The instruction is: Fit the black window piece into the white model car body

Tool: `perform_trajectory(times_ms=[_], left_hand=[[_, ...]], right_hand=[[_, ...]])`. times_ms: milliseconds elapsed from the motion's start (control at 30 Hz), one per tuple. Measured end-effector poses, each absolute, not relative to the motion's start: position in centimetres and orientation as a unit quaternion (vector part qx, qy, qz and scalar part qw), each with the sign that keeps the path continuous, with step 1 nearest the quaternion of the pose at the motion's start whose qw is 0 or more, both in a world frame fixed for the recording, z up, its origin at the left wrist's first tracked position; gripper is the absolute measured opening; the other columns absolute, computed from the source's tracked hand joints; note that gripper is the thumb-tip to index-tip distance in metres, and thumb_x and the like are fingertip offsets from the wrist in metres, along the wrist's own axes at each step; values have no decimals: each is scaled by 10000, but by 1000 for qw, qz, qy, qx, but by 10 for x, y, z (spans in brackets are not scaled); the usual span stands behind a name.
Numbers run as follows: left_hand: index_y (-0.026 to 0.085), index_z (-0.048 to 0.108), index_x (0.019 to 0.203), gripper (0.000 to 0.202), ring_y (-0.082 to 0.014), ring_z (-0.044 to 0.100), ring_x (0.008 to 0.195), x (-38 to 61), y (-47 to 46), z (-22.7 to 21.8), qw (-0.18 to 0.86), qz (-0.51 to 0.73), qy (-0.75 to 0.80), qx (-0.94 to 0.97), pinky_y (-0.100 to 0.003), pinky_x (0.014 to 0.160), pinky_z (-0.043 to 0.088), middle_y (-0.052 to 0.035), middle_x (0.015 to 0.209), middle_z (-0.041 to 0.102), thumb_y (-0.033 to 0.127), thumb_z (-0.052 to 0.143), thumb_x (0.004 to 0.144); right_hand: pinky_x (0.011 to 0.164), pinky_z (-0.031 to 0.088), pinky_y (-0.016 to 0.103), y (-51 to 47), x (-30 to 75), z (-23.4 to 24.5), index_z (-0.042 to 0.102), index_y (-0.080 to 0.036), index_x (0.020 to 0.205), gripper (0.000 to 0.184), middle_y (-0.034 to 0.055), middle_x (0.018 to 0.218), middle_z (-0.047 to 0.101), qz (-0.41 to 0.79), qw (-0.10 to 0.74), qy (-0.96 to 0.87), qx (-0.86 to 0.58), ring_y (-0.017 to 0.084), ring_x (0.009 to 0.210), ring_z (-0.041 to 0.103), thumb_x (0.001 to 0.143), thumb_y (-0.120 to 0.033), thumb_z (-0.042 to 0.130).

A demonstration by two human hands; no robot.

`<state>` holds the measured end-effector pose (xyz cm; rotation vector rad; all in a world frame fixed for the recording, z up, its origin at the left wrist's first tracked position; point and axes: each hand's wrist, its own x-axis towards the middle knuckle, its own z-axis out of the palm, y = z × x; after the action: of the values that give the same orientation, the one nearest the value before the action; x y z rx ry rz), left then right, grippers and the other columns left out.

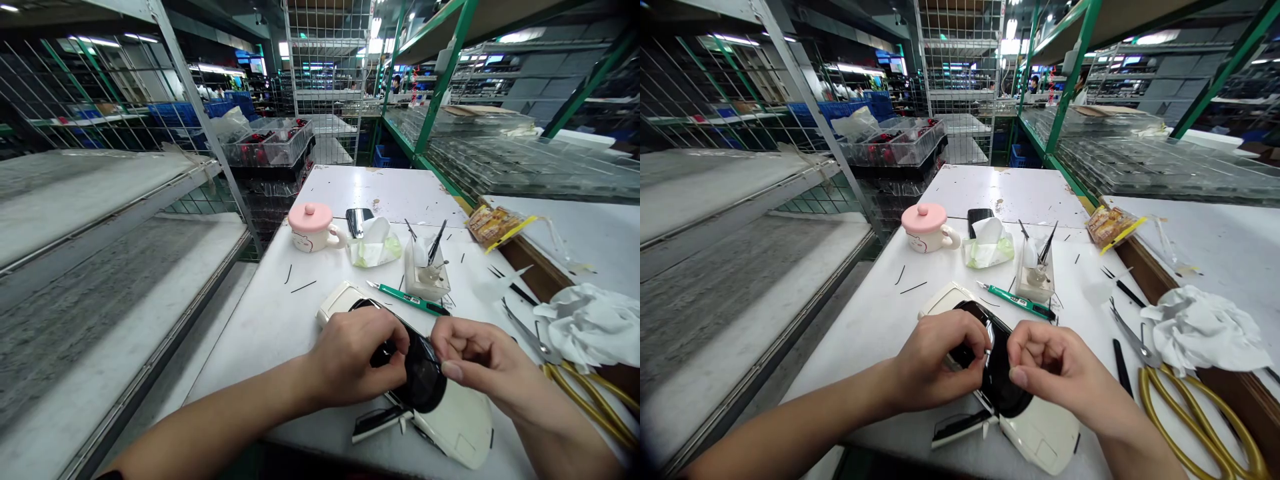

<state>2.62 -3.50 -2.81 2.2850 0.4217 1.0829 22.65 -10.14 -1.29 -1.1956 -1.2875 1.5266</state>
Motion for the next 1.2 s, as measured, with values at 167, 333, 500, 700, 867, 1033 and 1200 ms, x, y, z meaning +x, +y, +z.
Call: perform_trajectory(times_ms=[167, 333, 500, 700, 867, 1033, 1200], left_hand=[[179, 519, 804, 63, -110, 597, 681, 24, -31, -26, 281, 342, 146, 884, -208, 638, 467, -5, 761, 656, 122, 544, 793], [188, 519, 799, 83, -90, 560, 655, 18, -23, -15, 294, 256, 132, 912, -185, 596, 417, 30, 738, 626, 115, 549, 771], [199, 497, 792, 119, -72, 529, 640, 12, -17, -5, 302, 176, 132, 928, -183, 570, 373, 67, 737, 596, 119, 580, 762], [210, 476, 799, 129, -81, 511, 643, 9, -16, -2, 290, 130, 149, 936, -204, 545, 344, 69, 762, 584, 140, 575, 755], [214, 452, 826, 141, -83, 478, 638, 10, -19, -2, 282, 140, 148, 937, -210, 535, 326, 64, 792, 568, 182, 585, 792], [209, 449, 825, 150, -73, 493, 645, 10, -19, -4, 293, 148, 147, 933, -195, 547, 314, 77, 759, 560, 146, 582, 793], [201, 440, 776, 153, -71, 450, 617, 9, -18, -3, 285, 145, 151, 935, -204, 537, 287, 81, 728, 533, 104, 558, 771]], right_hand=[[519, 176, 255, -101, 228, -14, 529, -184, 700, 492, -71, 558, 315, 606, 397, -504, -470, 80, 538, 229, 736, -619, 756], [519, 187, 247, -100, 231, -18, 529, -183, 710, 480, -72, 561, 317, 607, 397, -508, -465, 78, 539, 235, 738, -602, 762], [492, 179, 241, -97, 234, -22, 522, -187, 702, 460, -78, 538, 301, 610, 390, -520, -453, 73, 512, 226, 743, -577, 762], [517, 186, 255, -100, 233, -19, 521, -193, 702, 477, -62, 561, 347, 598, 391, -511, -478, 87, 538, 247, 733, -603, 764], [520, 186, 255, -102, 231, -17, 526, -193, 702, 488, -62, 559, 342, 595, 393, -506, -486, 89, 539, 248, 719, -615, 769], [523, 177, 256, -102, 231, -17, 532, -192, 695, 489, -70, 558, 318, 598, 396, -502, -483, 86, 540, 226, 716, -617, 773], [517, 178, 258, -102, 231, -17, 540, -193, 695, 470, -71, 557, 311, 601, 397, -505, -475, 87, 537, 226, 728, -600, 771]])
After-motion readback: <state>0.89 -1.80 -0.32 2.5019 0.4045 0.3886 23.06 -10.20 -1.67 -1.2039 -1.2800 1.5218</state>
